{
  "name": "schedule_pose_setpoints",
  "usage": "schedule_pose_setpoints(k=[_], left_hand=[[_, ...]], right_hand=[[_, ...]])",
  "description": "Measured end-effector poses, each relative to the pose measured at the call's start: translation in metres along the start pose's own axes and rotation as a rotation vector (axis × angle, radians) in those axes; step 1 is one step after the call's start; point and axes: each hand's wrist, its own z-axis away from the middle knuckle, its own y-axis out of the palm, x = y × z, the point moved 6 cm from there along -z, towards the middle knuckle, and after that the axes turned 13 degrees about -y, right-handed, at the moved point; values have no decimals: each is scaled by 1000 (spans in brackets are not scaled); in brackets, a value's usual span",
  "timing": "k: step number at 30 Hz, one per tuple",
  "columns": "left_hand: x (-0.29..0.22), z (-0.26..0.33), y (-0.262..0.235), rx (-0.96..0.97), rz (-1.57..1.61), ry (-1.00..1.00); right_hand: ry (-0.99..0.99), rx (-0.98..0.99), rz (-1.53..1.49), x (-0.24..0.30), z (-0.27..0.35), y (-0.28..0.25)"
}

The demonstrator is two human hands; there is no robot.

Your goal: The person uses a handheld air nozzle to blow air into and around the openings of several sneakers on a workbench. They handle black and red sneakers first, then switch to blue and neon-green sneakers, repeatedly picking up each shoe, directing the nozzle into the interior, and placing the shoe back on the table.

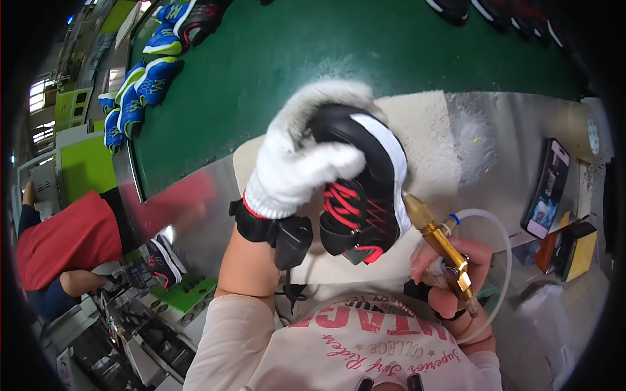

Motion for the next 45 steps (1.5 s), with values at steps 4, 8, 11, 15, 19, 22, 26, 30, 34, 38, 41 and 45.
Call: schedule_pose_setpoints(k=[4, 8, 11, 15, 19, 22, 26, 30, 34, 38, 41, 45], left_hand=[[17, 0, -18, 14, 296, 12], [28, 9, -37, -236, 229, -17], [26, 30, -33, -317, 253, -36], [28, 78, -25, -485, 293, -148], [42, 125, -3, -650, 361, -228], [55, 148, 22, -588, 418, -449], [74, 178, 43, -466, 506, -650], [87, 179, 66, -285, 808, -665], [99, 173, 82, -107, 914, -663], [106, 155, 114, 14, 1008, -636], [115, 133, 141, 117, 1096, -651], [122, 103, 166, 256, 1165, -807]], right_hand=[[139, -32, -142, -9, 23, -1], [305, -168, -212, -4, 41, -9], [443, -338, -242, 1, 46, -13], [453, -405, -277, -2, 45, -14], [440, -414, -358, -10, 46, -8], [462, -405, -153, -6, 48, -2], [403, -253, 9, 3, 57, 13], [397, 82, 224, 14, 57, 24], [279, 251, 385, 33, 65, 24], [220, 229, 326, 56, 84, 11], [328, -142, 166, 75, 87, 6], [361, -479, 51, 85, 90, -5]])
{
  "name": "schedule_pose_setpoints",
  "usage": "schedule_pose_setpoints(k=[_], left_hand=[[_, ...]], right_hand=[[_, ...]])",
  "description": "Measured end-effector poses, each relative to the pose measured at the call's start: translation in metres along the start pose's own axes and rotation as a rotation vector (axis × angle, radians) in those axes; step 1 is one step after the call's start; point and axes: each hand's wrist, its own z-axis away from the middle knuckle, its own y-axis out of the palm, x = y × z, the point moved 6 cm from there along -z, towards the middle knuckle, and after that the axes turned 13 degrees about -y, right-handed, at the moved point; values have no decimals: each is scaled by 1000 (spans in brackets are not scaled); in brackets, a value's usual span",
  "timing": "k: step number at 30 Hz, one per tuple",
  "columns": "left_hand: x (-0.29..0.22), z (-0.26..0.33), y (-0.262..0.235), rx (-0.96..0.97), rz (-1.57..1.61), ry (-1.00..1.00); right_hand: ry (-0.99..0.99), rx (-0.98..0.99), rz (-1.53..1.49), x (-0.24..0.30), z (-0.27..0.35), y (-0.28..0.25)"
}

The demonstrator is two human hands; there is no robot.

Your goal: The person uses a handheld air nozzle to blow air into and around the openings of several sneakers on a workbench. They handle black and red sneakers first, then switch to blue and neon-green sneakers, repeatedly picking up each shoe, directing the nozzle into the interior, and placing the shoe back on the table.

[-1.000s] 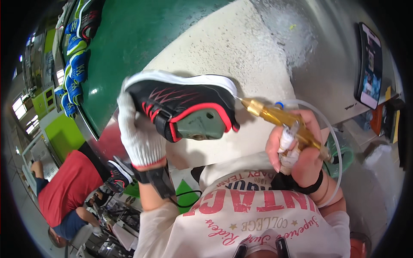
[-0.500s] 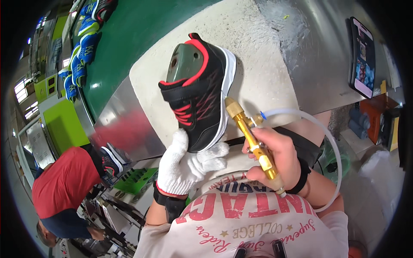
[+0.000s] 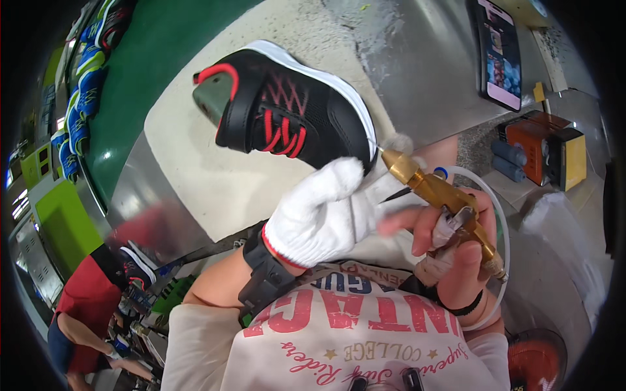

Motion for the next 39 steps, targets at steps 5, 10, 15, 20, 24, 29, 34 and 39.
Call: schedule_pose_setpoints(k=[5, 10, 15, 20, 24, 29, 34, 39], left_hand=[[-15, -41, 12, 207, -207, 102], [-33, -51, 21, 42, -179, 149], [-50, -49, 35, -97, -207, 214], [-64, -14, 30, -231, -18, 46], [-126, 45, 32, -425, -191, 530], [-214, 17, 70, -399, -577, 597], [-323, -85, 91, -615, -931, 565], [-368, -45, 170, -1588, -2288, 1186]], right_hand=[[-61, -73, 149, 13, -8, -6], [-300, 155, 611, 14, -24, 7], [-591, 425, 813, -14, -33, 5], [-441, 251, 520, -15, -54, -7], [-361, 13, 359, -23, -94, -16], [-241, -2, 335, -30, -129, -21], [-251, 59, 384, -38, -123, -19], [-192, 21, 327, -39, -122, -25]])
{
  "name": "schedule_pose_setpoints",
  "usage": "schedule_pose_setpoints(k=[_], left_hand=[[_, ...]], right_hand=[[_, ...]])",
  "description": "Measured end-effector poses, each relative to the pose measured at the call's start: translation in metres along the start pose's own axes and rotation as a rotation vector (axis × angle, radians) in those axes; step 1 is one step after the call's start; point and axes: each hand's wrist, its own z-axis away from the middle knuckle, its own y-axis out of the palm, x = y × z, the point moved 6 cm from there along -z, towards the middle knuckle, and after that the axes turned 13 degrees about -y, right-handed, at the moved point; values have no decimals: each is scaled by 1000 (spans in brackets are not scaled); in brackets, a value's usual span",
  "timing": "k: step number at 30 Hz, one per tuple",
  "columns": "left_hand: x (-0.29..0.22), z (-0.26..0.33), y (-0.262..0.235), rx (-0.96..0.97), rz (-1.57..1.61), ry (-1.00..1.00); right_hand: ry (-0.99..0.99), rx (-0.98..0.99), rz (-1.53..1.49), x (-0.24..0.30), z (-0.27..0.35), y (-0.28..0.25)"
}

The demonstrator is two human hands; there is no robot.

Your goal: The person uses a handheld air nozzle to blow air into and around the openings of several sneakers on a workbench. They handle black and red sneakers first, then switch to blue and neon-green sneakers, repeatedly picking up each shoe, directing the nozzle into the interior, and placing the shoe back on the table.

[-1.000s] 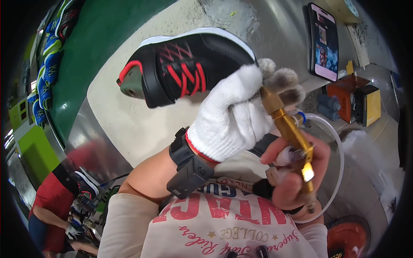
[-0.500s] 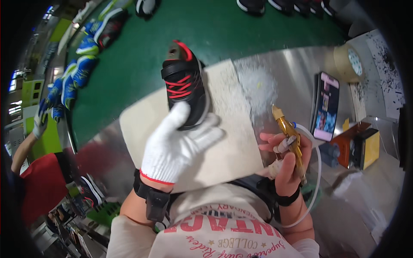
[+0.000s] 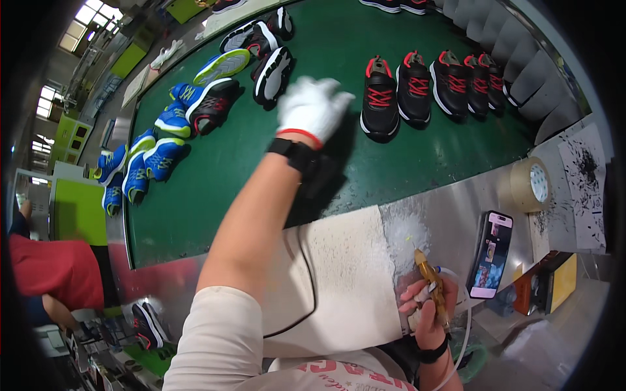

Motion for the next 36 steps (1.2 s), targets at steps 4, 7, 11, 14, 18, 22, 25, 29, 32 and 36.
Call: schedule_pose_setpoints(k=[4, 7, 11, 14, 18, 22, 25, 29, 32, 36], left_hand=[[126, -52, -3, 81, -76, -309], [110, -25, -15, 56, -129, -17], [97, 48, -65, -97, -355, 297], [90, 115, -149, -389, 17, 369], [110, 196, -144, 185, 1284, -364], [106, 253, -117, 390, 1189, -160], [87, 261, -107, 395, 1276, -10], [51, 245, -120, 547, 1235, 234], [41, 238, -112, 674, 1326, 226], [28, 222, -98, 697, 1389, 255]], right_hand=[[25, 8, -34, -4, 4, 5], [25, 11, 5, -2, 3, -1], [-25, 56, 34, 2, 0, 5], [-76, 120, 82, 6, 2, 15], [-52, 148, 293, 17, 8, 23], [-189, 193, 271, 33, 24, 43], [-285, 289, -80, 67, 33, 79], [-208, 441, -266, 87, 30, 99], [-193, 442, -296, 76, 31, 88], [-277, 459, -204, 75, 11, 81]])
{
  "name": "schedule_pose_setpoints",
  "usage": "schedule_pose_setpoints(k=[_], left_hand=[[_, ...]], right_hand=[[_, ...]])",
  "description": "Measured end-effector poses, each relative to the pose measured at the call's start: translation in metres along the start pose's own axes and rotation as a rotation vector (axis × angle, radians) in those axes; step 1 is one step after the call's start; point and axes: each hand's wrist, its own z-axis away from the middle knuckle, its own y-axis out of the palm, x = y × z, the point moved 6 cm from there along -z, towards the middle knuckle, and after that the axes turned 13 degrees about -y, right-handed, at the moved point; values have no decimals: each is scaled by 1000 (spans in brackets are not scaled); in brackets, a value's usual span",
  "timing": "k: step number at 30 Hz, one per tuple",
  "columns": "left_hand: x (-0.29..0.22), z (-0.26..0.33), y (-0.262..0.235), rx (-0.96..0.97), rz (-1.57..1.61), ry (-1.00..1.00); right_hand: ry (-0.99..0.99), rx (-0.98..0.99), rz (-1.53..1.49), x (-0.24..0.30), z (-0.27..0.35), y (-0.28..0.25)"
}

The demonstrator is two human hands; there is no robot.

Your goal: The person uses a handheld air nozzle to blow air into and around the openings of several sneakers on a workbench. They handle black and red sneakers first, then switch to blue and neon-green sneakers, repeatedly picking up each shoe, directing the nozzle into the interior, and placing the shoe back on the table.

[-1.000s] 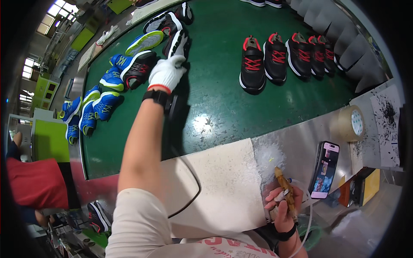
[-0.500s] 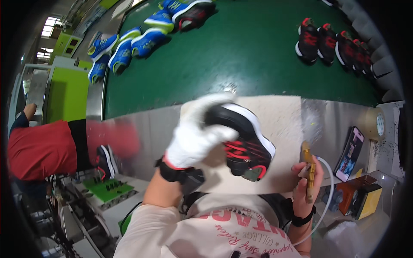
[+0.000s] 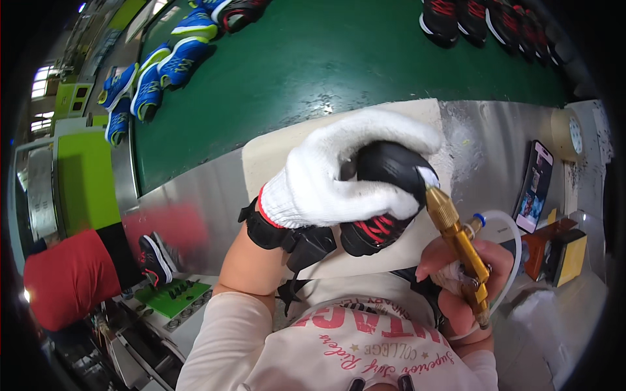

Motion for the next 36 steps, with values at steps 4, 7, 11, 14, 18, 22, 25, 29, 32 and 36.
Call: schedule_pose_setpoints(k=[4, 7, 11, 14, 18, 22, 25, 29, 32, 36], left_hand=[[20, -5, -8, -93, 116, -187], [33, -6, -27, -199, 166, -187], [58, 2, -43, -321, 417, -202], [75, 8, -61, -350, 477, -178], [79, 21, -71, -413, 434, -278], [65, 49, -56, -719, 394, -364], [60, 81, -44, -802, 447, -459], [55, 133, -19, -896, 520, -533], [52, 153, 19, -819, 568, -782], [55, 173, 54, -584, 687, -903]], right_hand=[[10, -53, 11, -14, 2, -9], [-1, -64, -52, -30, 10, -9], [27, -73, -192, -53, 33, -5], [144, -118, -351, -58, 50, -3], [306, -249, -422, -55, 67, -11], [494, -375, -430, -49, 76, -15], [505, -456, -517, -53, 80, -13], [462, -512, -605, -62, 74, -5], [401, -480, -532, -59, 78, 0], [353, -346, -246, -48, 82, 9]])
